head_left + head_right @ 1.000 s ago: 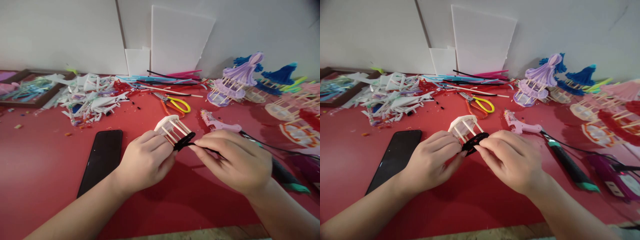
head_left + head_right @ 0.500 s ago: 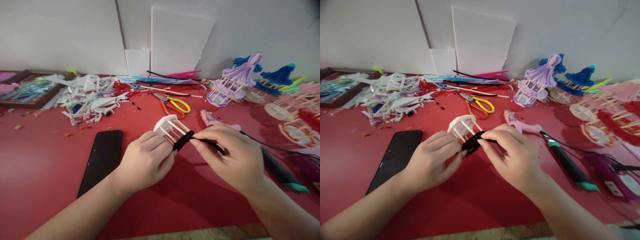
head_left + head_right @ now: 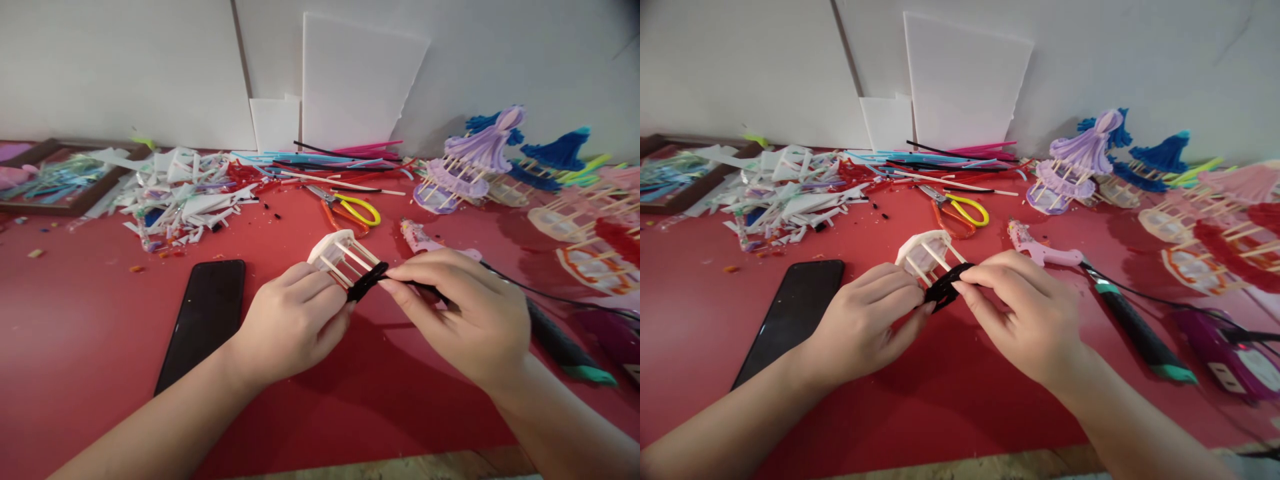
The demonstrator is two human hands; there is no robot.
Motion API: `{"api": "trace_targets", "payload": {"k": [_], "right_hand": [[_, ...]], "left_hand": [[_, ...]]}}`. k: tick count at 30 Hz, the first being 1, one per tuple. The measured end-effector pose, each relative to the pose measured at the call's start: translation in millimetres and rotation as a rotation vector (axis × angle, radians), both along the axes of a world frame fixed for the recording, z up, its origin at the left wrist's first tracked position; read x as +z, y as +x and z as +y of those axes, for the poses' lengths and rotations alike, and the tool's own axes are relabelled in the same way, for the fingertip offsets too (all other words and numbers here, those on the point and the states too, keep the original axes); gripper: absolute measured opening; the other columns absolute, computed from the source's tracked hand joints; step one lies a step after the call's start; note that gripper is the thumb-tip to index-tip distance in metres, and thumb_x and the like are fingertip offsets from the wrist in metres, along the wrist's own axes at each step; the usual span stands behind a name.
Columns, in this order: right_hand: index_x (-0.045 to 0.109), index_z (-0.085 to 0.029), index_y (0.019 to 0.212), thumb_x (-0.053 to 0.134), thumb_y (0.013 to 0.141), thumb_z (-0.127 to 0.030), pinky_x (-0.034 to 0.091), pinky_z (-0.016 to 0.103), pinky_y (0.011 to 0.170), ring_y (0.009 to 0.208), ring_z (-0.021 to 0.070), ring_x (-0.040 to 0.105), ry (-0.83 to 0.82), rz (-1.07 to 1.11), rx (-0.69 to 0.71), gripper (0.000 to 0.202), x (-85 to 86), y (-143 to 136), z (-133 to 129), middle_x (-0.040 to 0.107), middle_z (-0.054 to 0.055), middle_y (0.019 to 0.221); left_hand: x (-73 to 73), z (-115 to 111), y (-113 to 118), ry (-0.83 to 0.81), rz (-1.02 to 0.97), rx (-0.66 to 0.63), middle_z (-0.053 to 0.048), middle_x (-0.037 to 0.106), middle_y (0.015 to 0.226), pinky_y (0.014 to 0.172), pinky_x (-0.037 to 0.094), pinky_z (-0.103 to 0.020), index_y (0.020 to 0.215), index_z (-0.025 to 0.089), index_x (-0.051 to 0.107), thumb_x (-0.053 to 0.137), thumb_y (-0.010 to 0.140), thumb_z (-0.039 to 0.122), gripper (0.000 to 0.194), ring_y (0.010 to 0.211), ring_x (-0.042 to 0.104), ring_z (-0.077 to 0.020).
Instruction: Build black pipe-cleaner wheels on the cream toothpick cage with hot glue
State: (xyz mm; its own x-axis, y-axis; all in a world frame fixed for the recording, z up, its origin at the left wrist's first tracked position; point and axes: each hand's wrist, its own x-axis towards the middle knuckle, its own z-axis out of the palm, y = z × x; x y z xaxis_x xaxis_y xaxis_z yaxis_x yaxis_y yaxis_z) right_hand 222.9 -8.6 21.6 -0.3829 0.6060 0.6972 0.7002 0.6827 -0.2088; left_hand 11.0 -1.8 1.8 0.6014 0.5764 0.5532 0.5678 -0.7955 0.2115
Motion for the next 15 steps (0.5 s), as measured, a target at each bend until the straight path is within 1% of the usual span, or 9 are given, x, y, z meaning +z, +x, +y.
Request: {"api": "trace_targets", "payload": {"k": [6,9,15], "right_hand": [[0.062,-0.016,0.090,0.065,0.082,-0.006,0.053,0.020,0.068,0.072,0.0102,0.064,0.094,-0.093,0.095,0.014,2.7,2.6,0.5,0.069,0.004,0.077],[0.060,-0.018,0.091,0.065,0.083,-0.007,0.053,0.022,0.067,0.071,0.0108,0.064,0.130,-0.101,0.084,0.014,3.1,2.2,-0.2,0.069,0.003,0.076],[0.059,-0.019,0.088,0.064,0.083,-0.006,0.052,0.021,0.061,0.067,0.0100,0.063,0.107,-0.069,0.062,0.014,3.6,-0.6,-1.2,0.068,0.002,0.074]], "left_hand": [[0.7,0.1,1.7,0.028,-0.001,0.022,-0.005,0.067,0.078,0.064,0.050,-0.030,0.080,0.015,0.059,0.053,0.091,0.018,0.013,0.068,0.057,-0.0173],[0.4,0.3,1.3,0.022,0.016,0.025,-0.006,0.068,0.081,0.065,0.052,-0.030,0.082,0.016,0.060,0.053,0.092,0.019,0.012,0.070,0.059,-0.0176],[-1.2,1.1,0.8,0.039,0.021,0.013,-0.005,0.069,0.083,0.070,0.055,-0.030,0.084,0.016,0.060,0.054,0.092,0.021,0.011,0.074,0.063,-0.0178]]}}
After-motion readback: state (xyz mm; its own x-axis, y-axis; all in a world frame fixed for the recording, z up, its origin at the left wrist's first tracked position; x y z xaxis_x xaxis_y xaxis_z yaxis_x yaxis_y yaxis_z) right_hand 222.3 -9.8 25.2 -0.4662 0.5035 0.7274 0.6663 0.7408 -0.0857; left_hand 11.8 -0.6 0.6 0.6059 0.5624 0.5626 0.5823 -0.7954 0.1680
